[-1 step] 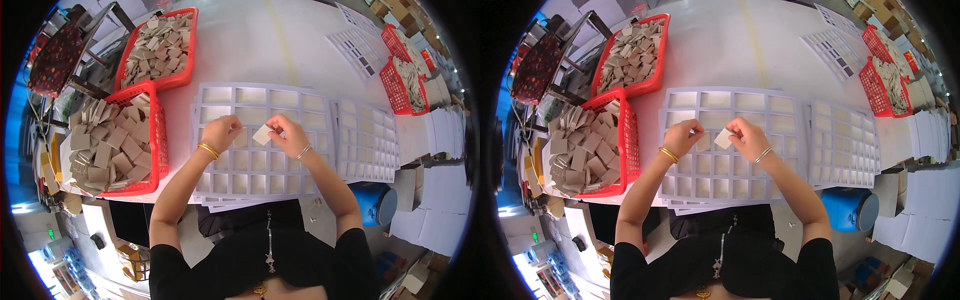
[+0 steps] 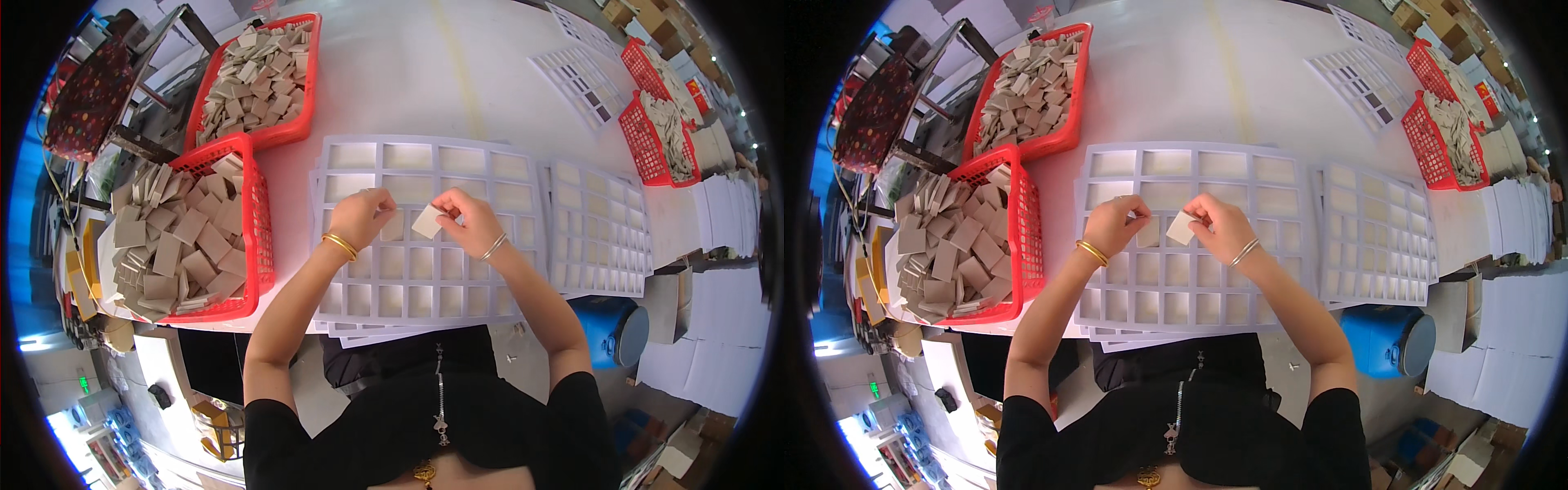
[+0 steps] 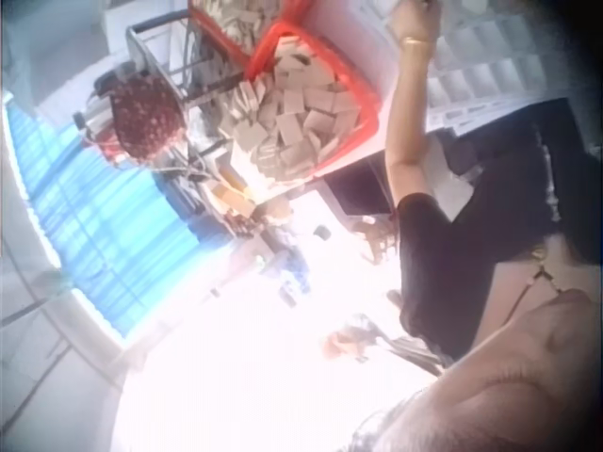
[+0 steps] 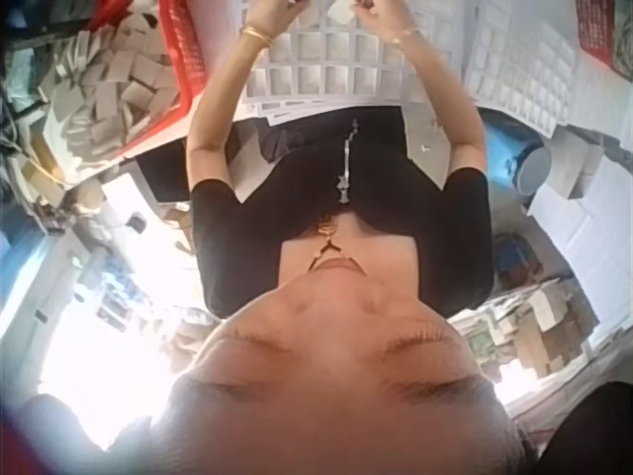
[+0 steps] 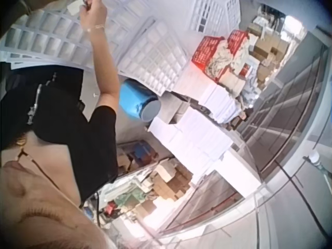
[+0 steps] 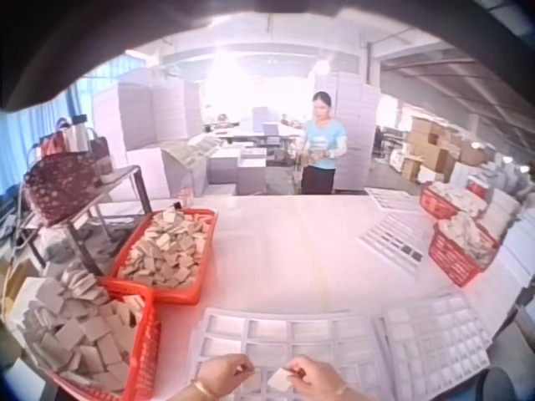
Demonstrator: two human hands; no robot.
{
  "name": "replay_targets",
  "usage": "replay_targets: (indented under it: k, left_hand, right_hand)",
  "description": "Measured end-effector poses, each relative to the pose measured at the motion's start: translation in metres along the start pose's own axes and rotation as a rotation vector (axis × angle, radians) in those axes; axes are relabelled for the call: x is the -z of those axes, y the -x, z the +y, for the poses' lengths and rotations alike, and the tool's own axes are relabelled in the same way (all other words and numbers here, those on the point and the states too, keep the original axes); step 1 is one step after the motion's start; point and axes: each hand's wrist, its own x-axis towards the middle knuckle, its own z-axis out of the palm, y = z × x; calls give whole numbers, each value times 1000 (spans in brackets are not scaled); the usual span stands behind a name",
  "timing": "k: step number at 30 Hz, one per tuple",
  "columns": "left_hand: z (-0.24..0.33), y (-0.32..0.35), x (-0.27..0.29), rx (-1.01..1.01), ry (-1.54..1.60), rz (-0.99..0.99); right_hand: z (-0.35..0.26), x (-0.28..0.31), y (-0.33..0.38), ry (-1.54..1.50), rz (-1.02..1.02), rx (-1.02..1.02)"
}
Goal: The person places small rectangular blocks from red baskets into the compartments of white plastic trays. The person handles the blocks one by one, filling the grid slots of the trays on the table.
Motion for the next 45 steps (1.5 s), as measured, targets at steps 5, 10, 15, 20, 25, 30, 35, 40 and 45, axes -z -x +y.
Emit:
replay_targets:
  k: [5, 10, 15, 20, 25, 30, 35, 40, 45]
  left_hand:
    - [1, 0, -7, -116, -173, 74]
    - [5, 17, -6, -158, -292, 57]
    - [8, 23, -4, -109, 151, 195]
    - [21, 22, -4, 92, 431, 234]
    - [23, 27, -26, 34, 680, 428]
    - [24, 39, -23, -96, 878, 366]
    - [15, 60, 0, -94, 664, 497]
    - [-26, 86, 73, -195, 329, 713]
    - [-111, 117, 175, -6, 133, 1110]
  right_hand:
    - [13, -6, -9, 8, -58, -22]
    - [17, -12, -16, 210, -127, 0]
    - [2, -23, -10, 599, 4, 227]
    - [3, -28, -14, 727, -27, 320]
    - [-39, -30, -9, -86, -112, 108]
    - [-52, -31, -8, -221, -249, 75]
    - [-26, -45, 7, -61, -196, 82]
    - [-12, -58, 18, 188, -220, 62]
    - [-20, -68, 18, 448, -9, 328]
